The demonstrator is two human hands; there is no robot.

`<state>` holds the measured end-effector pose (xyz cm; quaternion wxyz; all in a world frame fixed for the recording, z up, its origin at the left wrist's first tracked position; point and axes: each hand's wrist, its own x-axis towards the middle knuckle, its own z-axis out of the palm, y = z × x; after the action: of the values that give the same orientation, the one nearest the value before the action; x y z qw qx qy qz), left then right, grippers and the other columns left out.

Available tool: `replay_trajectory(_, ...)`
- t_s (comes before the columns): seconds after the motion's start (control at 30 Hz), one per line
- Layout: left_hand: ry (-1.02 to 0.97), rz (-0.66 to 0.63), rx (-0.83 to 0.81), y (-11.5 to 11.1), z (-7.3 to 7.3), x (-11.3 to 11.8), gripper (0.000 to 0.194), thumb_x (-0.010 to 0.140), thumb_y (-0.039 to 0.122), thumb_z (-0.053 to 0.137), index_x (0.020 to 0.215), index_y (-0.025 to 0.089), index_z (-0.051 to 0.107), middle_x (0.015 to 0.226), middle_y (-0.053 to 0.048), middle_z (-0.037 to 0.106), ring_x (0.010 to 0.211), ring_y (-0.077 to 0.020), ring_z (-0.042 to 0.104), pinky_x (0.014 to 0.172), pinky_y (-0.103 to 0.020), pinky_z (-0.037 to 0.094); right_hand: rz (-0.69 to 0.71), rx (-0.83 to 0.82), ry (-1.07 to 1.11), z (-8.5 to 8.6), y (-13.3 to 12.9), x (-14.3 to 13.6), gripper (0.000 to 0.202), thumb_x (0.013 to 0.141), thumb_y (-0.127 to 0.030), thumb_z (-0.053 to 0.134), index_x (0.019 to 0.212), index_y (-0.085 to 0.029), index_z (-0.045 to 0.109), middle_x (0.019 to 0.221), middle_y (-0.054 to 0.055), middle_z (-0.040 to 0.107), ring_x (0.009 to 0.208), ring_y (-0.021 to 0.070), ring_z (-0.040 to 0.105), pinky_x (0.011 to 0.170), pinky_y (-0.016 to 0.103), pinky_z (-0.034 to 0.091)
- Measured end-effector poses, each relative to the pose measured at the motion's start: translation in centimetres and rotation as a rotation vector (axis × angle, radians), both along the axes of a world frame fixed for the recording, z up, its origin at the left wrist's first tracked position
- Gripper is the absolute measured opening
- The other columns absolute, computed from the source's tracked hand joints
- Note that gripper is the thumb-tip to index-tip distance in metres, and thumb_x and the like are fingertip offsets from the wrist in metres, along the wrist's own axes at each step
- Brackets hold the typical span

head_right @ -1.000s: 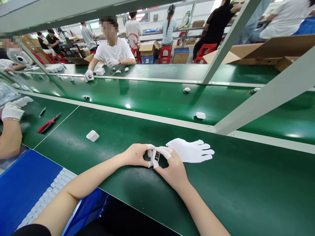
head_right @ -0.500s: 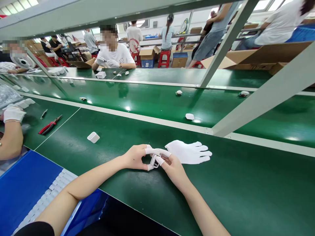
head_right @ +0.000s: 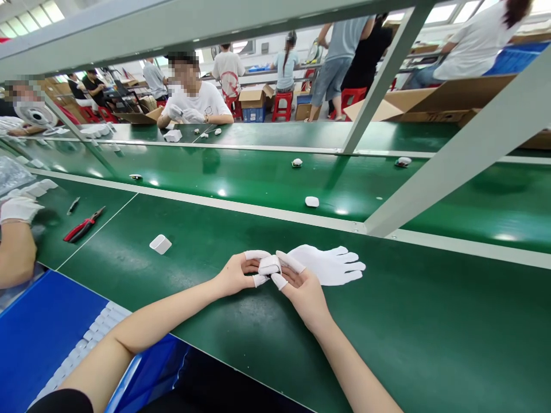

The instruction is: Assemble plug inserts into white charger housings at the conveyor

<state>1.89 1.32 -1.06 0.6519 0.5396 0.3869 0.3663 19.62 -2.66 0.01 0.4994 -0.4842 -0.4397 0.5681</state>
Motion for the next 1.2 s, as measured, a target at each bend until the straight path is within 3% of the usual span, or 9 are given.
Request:
replay_trajectory(0.13, -0.159, -0.039, -0.098, 0.2, 0.5, -0.1, 0.06, 0.06, 0.029, 0.084, 0.113, 0.014, 0.062, 0.1, -0.008, 0.07, 0.095, -0.021, 0.066, 0.096, -0.039, 0.049, 0.042, 0.01, 0.052, 0.1, 0.1, 0.2, 0.059, 0.068, -0.037, 0.084, 0.121, -0.024, 0.062, 0.124, 0.007, 0.064, 0.121, 0.0293, 0.055, 0.105, 0.043, 0.046)
replay_trajectory(0.37, -0.102, -0.029, -0.075, 0.1, 0.7, -0.1, 0.056, 0.063, 0.021, 0.08, 0.116, 0.013, 0.061, 0.101, -0.009, 0.069, 0.096, -0.0221, 0.065, 0.093, -0.039, 0.049, 0.092, -0.037, 0.106, -0.1, 0.3, 0.0, 0.06, 0.069, -0.045, 0.082, 0.121, -0.023, 0.063, 0.129, 0.009, 0.061, 0.123, 0.0315, 0.053, 0.107, 0.049, 0.042)
replay_trajectory(0.63, -0.183, -0.064, -0.164, 0.0, 0.6, 0.0, 0.065, 0.06, 0.022, 0.082, 0.12, 0.014, 0.06, 0.108, -0.01, 0.068, 0.103, -0.0235, 0.063, 0.098, -0.041, 0.046, -0.039, 0.011, 0.017, -0.9, 0.3, 0.0, 0.052, 0.063, -0.034, 0.085, 0.11, -0.022, 0.067, 0.114, 0.008, 0.068, 0.114, 0.0309, 0.06, 0.103, 0.045, 0.047)
replay_trajectory(0.8, -0.227, -0.012, -0.194, -0.7, 0.9, 0.4, 0.053, 0.06, 0.023, 0.082, 0.109, 0.014, 0.065, 0.1, -0.008, 0.07, 0.097, -0.0214, 0.064, 0.093, -0.036, 0.048, -0.08, 0.037, -0.014, -1.2, -0.2, -0.6, 0.048, 0.064, -0.025, 0.082, 0.108, -0.021, 0.065, 0.111, 0.008, 0.069, 0.108, 0.0287, 0.064, 0.094, 0.039, 0.054)
replay_trajectory(0.97, -0.159, 0.051, -0.168, -1.3, 0.9, 0.5, 0.046, 0.06, 0.019, 0.078, 0.104, 0.012, 0.066, 0.09, -0.007, 0.069, 0.084, -0.0175, 0.064, 0.082, -0.031, 0.052, -0.115, 0.057, -0.05, -1.5, -0.7, -0.9, 0.044, 0.066, -0.024, 0.079, 0.108, -0.021, 0.066, 0.111, 0.008, 0.069, 0.107, 0.0285, 0.064, 0.092, 0.038, 0.056)
replay_trajectory(1.2, -0.001, 0.082, -0.036, -0.8, -0.3, 0.6, 0.045, 0.064, 0.018, 0.073, 0.108, 0.011, 0.064, 0.086, -0.006, 0.067, 0.077, -0.0147, 0.062, 0.079, -0.032, 0.053, -0.033, 0.021, -0.042, -1.5, 0.1, -0.8, 0.044, 0.07, -0.034, 0.078, 0.111, -0.021, 0.066, 0.114, 0.008, 0.068, 0.114, 0.0307, 0.06, 0.1, 0.044, 0.05)
